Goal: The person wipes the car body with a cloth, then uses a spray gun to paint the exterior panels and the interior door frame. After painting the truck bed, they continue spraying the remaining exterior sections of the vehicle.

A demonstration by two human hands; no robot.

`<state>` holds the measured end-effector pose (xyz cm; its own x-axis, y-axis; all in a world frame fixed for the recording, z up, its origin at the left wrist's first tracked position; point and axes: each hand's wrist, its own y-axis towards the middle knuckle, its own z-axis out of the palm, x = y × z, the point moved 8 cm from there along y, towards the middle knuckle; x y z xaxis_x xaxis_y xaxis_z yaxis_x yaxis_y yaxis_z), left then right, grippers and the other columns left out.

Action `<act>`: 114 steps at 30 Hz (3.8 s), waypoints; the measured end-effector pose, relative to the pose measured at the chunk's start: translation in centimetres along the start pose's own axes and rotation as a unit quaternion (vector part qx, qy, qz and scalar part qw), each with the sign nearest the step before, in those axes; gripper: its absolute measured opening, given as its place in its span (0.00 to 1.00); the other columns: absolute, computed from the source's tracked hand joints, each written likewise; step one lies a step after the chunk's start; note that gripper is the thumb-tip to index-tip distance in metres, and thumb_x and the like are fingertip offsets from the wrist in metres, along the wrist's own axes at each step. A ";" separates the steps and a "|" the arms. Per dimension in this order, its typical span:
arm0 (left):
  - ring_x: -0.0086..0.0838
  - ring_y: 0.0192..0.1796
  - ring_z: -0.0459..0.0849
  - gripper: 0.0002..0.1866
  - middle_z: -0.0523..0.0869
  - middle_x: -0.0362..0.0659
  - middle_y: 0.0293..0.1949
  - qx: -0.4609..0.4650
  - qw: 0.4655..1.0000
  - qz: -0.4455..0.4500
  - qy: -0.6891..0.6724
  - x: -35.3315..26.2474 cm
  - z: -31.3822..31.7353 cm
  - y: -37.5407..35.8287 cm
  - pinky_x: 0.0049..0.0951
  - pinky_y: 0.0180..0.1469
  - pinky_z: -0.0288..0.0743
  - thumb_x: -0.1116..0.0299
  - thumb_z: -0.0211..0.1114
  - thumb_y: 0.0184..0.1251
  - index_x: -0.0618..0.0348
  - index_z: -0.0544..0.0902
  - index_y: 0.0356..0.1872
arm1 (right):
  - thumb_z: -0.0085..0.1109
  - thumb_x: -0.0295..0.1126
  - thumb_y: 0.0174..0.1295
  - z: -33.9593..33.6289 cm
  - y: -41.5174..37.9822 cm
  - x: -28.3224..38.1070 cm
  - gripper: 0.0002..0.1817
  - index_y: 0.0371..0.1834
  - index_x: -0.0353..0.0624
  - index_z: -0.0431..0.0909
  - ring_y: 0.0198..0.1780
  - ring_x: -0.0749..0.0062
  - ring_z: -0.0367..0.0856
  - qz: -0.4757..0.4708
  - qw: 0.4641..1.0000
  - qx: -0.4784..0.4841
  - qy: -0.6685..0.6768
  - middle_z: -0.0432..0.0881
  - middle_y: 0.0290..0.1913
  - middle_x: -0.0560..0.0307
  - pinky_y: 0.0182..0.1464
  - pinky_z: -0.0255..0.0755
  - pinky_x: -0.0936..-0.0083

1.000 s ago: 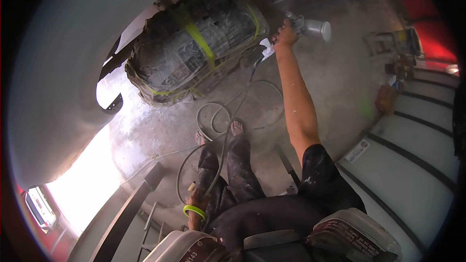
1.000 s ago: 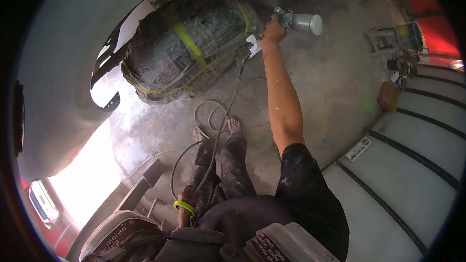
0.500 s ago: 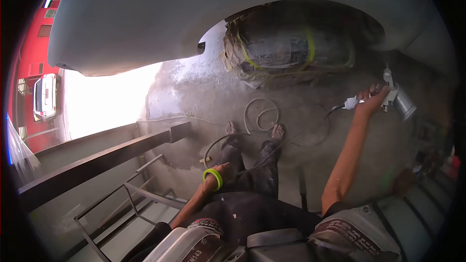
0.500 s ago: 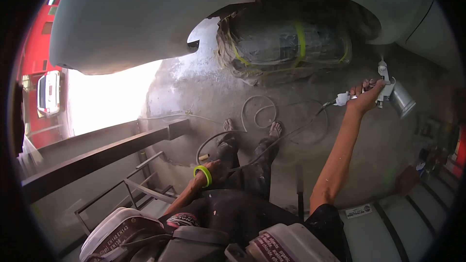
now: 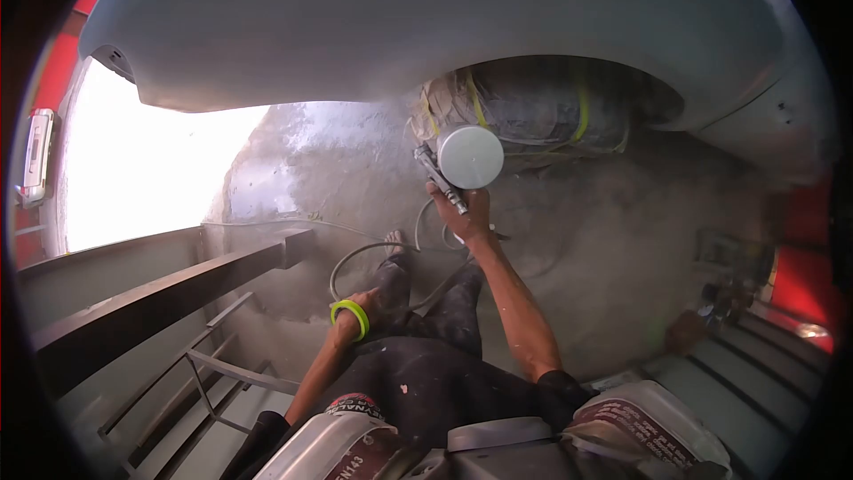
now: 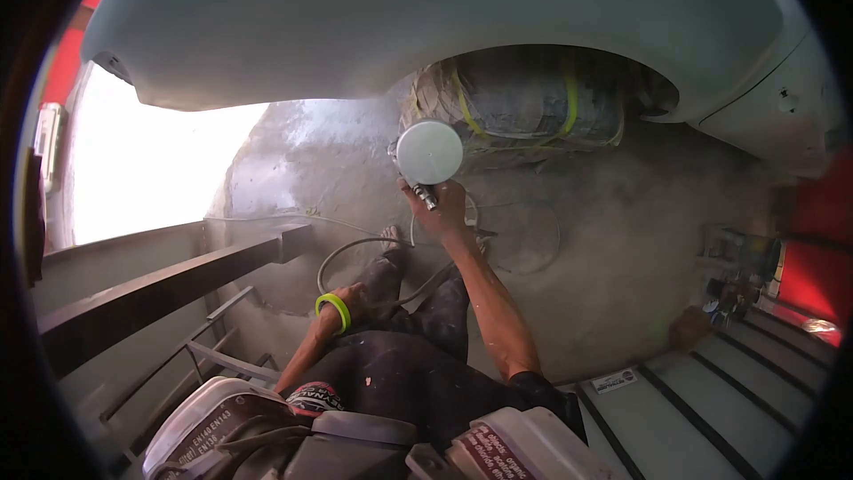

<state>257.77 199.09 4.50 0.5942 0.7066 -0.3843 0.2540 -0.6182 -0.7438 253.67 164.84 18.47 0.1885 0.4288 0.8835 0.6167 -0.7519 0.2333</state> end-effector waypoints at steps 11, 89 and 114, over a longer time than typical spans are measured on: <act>0.49 0.47 0.91 0.28 0.92 0.49 0.39 -0.007 0.989 0.147 -0.001 -0.1 -5.5 0.6 0.44 0.52 0.83 0.57 0.80 0.52 0.51 0.85 0.56 | 0.75 0.49 0.65 -6.4 0.7 8.8 0.22 0.48 0.41 0.88 0.35 0.81 0.79 0.092 0.992 -0.034 0.075 0.88 0.32 0.59 0.39 0.75 0.71; 0.36 0.47 0.90 0.39 0.91 0.49 0.43 0.145 0.895 0.341 -0.247 -0.6 -25.9 -1.6 0.37 0.53 0.82 0.50 0.84 0.54 0.60 0.83 0.64 | 0.60 0.65 0.70 -12.8 24.5 47.2 0.29 0.38 0.46 0.74 0.11 0.90 0.56 0.157 0.979 0.009 0.128 0.67 0.22 0.71 0.11 0.61 0.82; 0.37 0.50 0.90 0.31 0.92 0.54 0.48 0.157 0.923 0.269 -0.227 -5.1 -23.2 2.3 0.37 0.55 0.82 0.53 0.79 0.63 0.61 0.83 0.63 | 0.64 0.57 0.71 -48.8 14.3 21.9 0.20 0.33 0.57 0.73 0.13 0.84 0.57 0.169 0.854 -0.481 0.098 0.66 0.20 0.73 0.15 0.55 0.78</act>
<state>273.02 186.11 17.43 0.1707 0.4427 -0.8803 -0.2602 -0.8414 -0.4736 229.34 139.00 60.95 0.0411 0.0839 0.9956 -0.3803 -0.9202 0.0932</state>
